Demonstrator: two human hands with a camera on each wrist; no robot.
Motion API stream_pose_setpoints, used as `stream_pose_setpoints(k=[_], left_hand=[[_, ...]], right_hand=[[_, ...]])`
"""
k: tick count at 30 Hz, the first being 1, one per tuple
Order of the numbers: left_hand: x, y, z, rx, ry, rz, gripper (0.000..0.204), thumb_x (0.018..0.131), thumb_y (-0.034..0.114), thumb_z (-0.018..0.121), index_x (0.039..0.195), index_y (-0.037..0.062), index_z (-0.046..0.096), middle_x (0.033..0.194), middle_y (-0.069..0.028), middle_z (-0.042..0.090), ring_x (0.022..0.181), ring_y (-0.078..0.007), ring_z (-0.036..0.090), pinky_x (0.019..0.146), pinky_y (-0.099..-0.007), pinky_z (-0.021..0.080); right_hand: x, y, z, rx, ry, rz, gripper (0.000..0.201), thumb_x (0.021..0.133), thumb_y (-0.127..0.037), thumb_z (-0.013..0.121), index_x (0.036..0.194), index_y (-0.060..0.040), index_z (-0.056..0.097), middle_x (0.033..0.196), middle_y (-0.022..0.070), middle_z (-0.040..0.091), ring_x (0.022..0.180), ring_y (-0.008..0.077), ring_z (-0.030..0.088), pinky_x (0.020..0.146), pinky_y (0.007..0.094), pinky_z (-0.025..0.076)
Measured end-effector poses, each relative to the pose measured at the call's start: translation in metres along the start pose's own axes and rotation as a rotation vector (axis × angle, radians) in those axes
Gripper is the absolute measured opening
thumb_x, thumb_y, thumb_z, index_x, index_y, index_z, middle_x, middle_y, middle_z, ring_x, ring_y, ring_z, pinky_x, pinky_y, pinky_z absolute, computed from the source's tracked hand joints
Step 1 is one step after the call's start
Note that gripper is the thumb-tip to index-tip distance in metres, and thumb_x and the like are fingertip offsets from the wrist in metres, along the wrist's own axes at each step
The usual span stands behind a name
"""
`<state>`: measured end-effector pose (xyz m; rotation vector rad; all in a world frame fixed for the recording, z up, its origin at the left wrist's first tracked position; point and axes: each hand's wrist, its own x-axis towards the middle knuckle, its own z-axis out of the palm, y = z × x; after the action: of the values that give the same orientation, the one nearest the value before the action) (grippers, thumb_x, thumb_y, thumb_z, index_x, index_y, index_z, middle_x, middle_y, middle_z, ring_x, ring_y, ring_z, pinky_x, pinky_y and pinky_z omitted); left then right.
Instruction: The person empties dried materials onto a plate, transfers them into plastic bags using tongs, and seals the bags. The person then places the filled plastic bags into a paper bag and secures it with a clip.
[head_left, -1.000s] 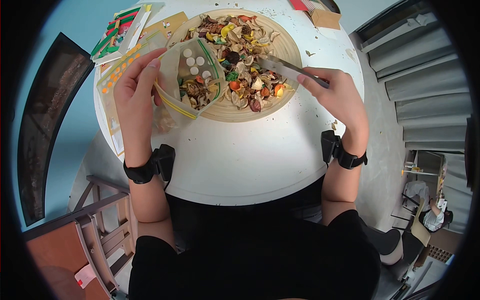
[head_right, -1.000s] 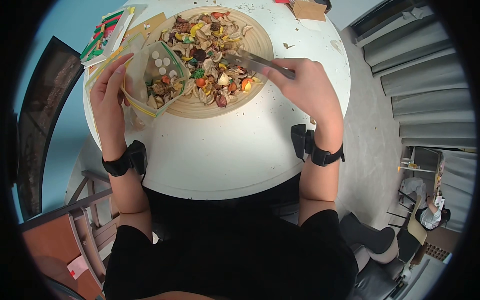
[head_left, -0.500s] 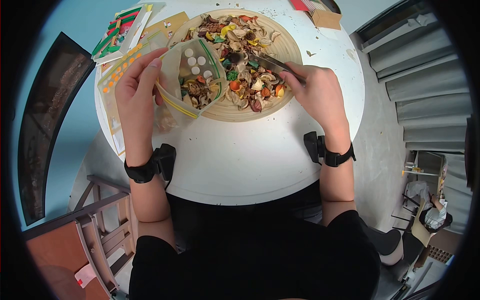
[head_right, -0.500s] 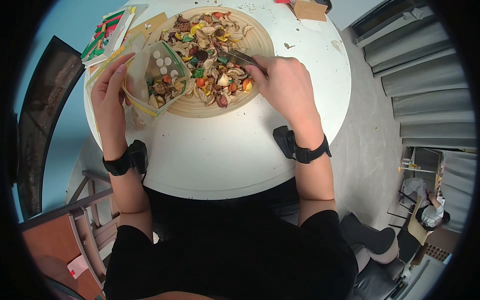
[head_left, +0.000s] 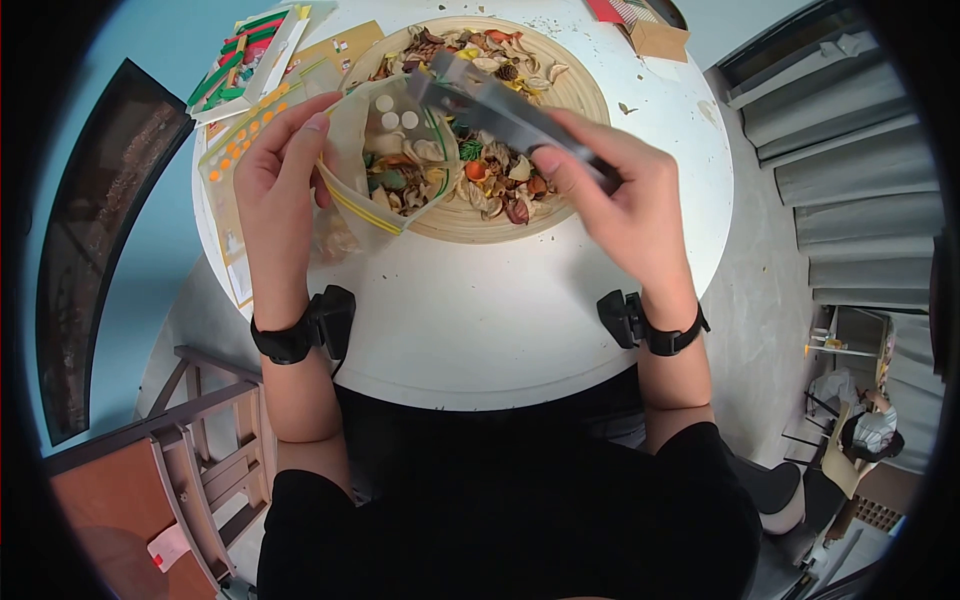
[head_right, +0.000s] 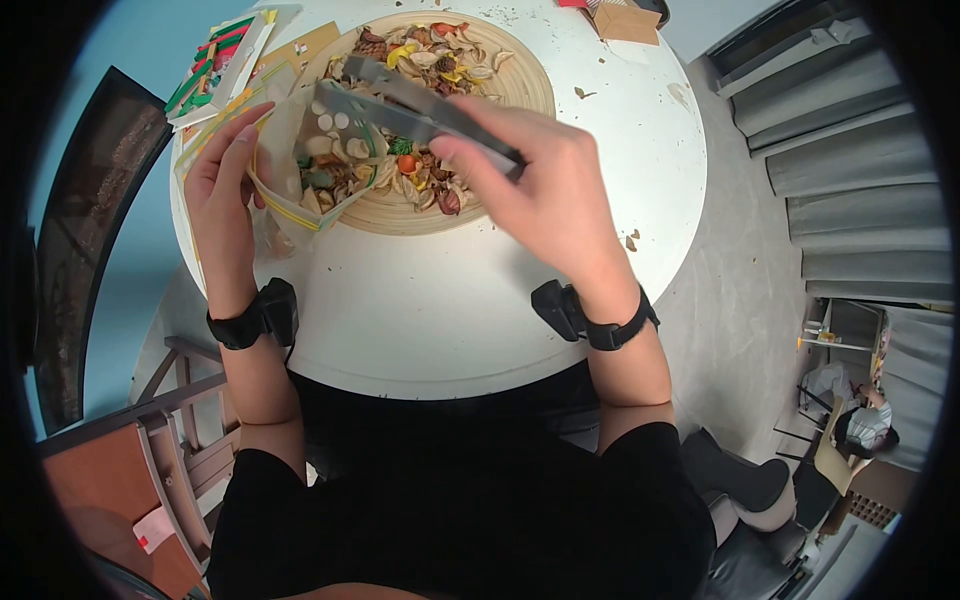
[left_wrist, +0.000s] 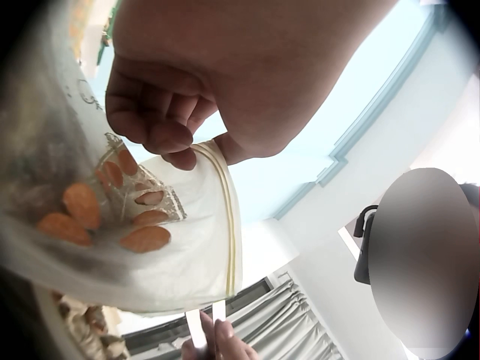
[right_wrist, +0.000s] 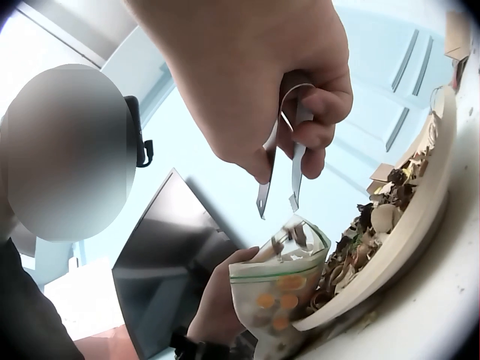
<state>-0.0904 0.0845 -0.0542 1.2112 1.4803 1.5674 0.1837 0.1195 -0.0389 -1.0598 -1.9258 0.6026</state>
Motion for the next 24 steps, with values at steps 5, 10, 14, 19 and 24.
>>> stream_pose_setpoints(k=[5,10,14,19,24], left_hand=[[0.0,0.0,0.0,-0.01,0.001,0.004,0.028,0.102,0.021,0.062,0.12,0.0041,0.074,0.068,0.0054,0.055,0.057,-0.0015,0.044,0.051,-0.0186,0.034],[0.001,-0.001,-0.001,-0.007,0.007,0.002,0.028,0.102,0.021,0.062,0.121,0.0043,0.074,0.068,0.0054,0.055,0.057,-0.0015,0.044,0.051,-0.0186,0.034],[0.001,-0.001,-0.001,0.002,0.01,0.004,0.028,0.102,0.021,0.062,0.121,0.0044,0.074,0.069,0.0055,0.056,0.057,-0.0014,0.044,0.051,-0.0184,0.035],[0.001,-0.002,-0.001,-0.001,0.009,0.002,0.028,0.102,0.021,0.062,0.121,0.0045,0.074,0.069,0.0055,0.056,0.058,-0.0013,0.045,0.051,-0.0183,0.035],[0.001,-0.002,-0.001,0.003,0.005,0.008,0.028,0.102,0.022,0.062,0.121,0.0046,0.074,0.069,0.0055,0.056,0.058,-0.001,0.045,0.051,-0.0182,0.035]], right_hand=[[0.008,0.018,-0.006,-0.353,0.081,0.104,0.039,0.09,-0.029,0.078,0.115,0.0017,0.075,0.082,0.0185,0.073,0.066,0.0256,0.07,0.063,0.0328,0.054],[0.002,0.017,0.006,-0.449,-0.099,0.089,0.037,0.088,-0.033,0.078,0.115,-0.007,0.077,0.078,0.0145,0.071,0.069,0.0308,0.071,0.064,0.0382,0.055],[-0.001,0.021,0.008,-0.599,-0.071,0.087,0.034,0.088,-0.033,0.077,0.113,-0.0092,0.078,0.074,0.0109,0.068,0.065,0.0307,0.069,0.06,0.0399,0.054],[-0.002,0.024,0.008,-0.654,-0.061,0.064,0.03,0.088,-0.03,0.077,0.109,-0.0084,0.078,0.074,0.0108,0.068,0.064,0.0316,0.068,0.059,0.0409,0.054],[-0.001,0.025,0.008,-0.639,-0.055,0.026,0.026,0.089,-0.026,0.076,0.107,-0.0078,0.078,0.072,0.0124,0.068,0.063,0.0329,0.067,0.058,0.0414,0.053]])
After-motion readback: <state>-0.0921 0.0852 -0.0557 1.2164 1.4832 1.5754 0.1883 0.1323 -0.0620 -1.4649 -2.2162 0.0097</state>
